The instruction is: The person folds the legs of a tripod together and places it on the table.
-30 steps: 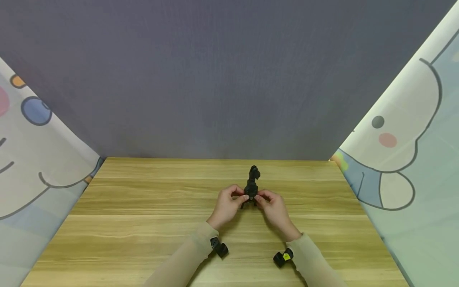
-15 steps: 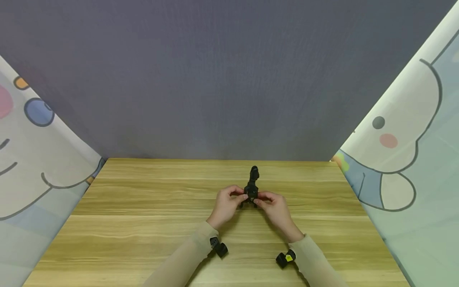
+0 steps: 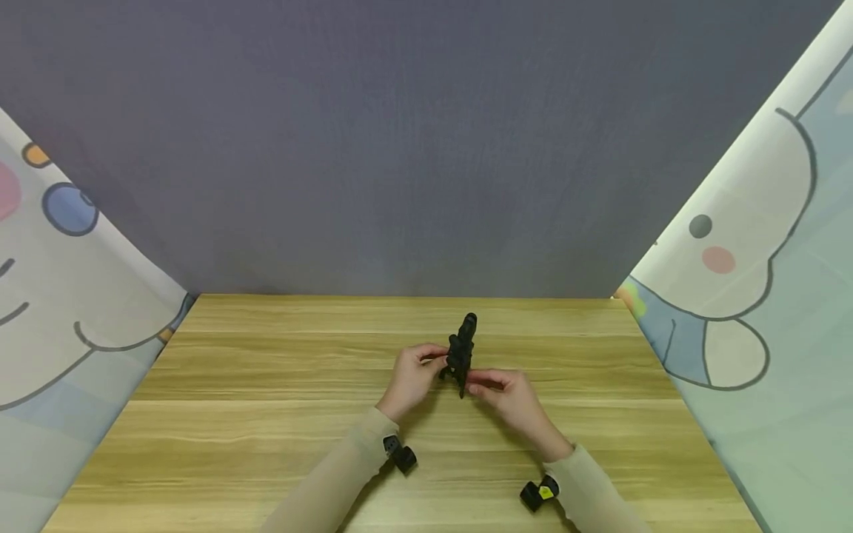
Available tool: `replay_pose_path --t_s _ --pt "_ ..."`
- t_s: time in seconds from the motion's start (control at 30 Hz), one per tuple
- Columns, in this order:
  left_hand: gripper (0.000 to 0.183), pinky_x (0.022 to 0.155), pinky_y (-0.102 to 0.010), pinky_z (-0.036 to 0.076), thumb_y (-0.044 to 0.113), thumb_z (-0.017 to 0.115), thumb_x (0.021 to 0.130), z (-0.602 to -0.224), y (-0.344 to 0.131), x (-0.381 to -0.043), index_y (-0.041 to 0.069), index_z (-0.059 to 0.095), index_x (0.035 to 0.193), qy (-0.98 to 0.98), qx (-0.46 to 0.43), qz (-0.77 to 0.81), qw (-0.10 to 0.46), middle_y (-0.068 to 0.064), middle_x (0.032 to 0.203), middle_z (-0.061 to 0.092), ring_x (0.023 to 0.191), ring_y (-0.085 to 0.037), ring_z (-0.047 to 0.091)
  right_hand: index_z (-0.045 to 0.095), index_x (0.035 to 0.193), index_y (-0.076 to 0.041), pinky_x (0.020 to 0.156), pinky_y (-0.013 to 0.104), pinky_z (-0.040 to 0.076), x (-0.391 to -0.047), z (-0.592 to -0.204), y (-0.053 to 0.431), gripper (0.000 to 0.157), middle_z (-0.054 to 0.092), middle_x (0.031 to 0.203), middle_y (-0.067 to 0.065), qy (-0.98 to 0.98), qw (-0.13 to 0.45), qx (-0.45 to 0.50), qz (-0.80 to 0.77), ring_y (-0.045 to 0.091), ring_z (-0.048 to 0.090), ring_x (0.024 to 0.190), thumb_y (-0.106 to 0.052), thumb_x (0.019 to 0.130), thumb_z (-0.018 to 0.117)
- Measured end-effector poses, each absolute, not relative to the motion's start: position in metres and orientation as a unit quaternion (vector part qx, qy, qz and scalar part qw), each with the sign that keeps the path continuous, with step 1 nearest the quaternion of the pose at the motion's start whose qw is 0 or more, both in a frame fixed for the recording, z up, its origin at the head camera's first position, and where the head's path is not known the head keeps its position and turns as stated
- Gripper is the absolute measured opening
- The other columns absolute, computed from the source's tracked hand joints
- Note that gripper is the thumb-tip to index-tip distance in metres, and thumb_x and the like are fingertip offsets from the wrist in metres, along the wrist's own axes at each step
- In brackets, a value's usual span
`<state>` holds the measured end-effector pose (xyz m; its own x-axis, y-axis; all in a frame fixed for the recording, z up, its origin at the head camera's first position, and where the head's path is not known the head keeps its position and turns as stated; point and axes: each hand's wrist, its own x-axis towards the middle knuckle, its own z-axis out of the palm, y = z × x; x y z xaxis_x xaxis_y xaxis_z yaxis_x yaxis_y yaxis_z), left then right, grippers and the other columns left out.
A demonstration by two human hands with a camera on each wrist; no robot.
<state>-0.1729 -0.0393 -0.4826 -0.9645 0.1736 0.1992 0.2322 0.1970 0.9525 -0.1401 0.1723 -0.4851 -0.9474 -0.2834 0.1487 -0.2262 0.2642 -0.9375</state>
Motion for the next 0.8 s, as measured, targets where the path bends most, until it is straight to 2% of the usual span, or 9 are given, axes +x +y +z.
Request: replay_pose_path --t_s 0.13,0.27,0.43,0.57,0.8 --pt "0.025 0.089 -0.038 0.054 0.003 0.076 0.087 -0.483 -0.04 -0.168 0.005 0.073 0.112 -0.797 -0.143 -0.586 0.024 -0.005 0.107 0.071 0.101 -0.022 0.066 0.073 0.115 0.001 0.086 0.024 0.053 -0.141 -0.485 0.176 0.024 0.072 0.111 0.013 0.8 0.018 -0.147 -0.581 0.022 0.067 0.107 -0.004 0.091 0.073" --pt "0.045 0.087 -0.042 0.054 0.014 0.085 0.081 -0.48 -0.037 -0.161 0.006 0.066 0.122 -0.824 -0.136 -0.55 0.025 -0.003 0.11 0.065 0.101 -0.025 0.063 0.071 0.115 0.004 0.083 0.024 0.055 -0.145 -0.483 0.183 0.026 0.071 0.111 0.019 0.802 -0.002 -0.129 -0.583 0.025 0.069 0.102 0.0 0.09 0.072" --pt "0.06 0.082 -0.038 0.052 0.027 0.09 0.075 -0.481 -0.027 -0.156 0.007 0.062 0.124 -0.851 -0.11 -0.512 0.044 -0.001 0.11 0.06 0.1 -0.023 0.061 0.071 0.116 0.004 0.084 0.023 0.054 -0.151 -0.48 0.191 0.025 0.069 0.114 0.022 0.798 -0.011 -0.13 -0.589 0.029 0.069 0.103 -0.002 0.092 0.071" --pt "0.061 0.082 -0.037 0.05 0.032 0.09 0.074 -0.482 -0.022 -0.156 0.007 0.061 0.122 -0.868 -0.091 -0.484 0.055 0.0 0.108 0.058 0.098 -0.02 0.059 0.07 0.117 0.004 0.084 0.021 0.053 -0.15 -0.475 0.191 0.026 0.07 0.114 0.021 0.8 -0.016 -0.127 -0.586 0.031 0.068 0.104 -0.004 0.093 0.07" --pt "0.054 0.082 -0.039 0.052 0.026 0.088 0.077 -0.479 -0.026 -0.155 0.006 0.063 0.12 -0.87 -0.107 -0.479 0.057 -0.003 0.11 0.062 0.101 -0.024 0.063 0.072 0.115 0.002 0.082 0.023 0.054 -0.151 -0.478 0.191 0.024 0.071 0.112 0.016 0.805 -0.027 -0.107 -0.583 0.026 0.069 0.102 -0.001 0.091 0.071"
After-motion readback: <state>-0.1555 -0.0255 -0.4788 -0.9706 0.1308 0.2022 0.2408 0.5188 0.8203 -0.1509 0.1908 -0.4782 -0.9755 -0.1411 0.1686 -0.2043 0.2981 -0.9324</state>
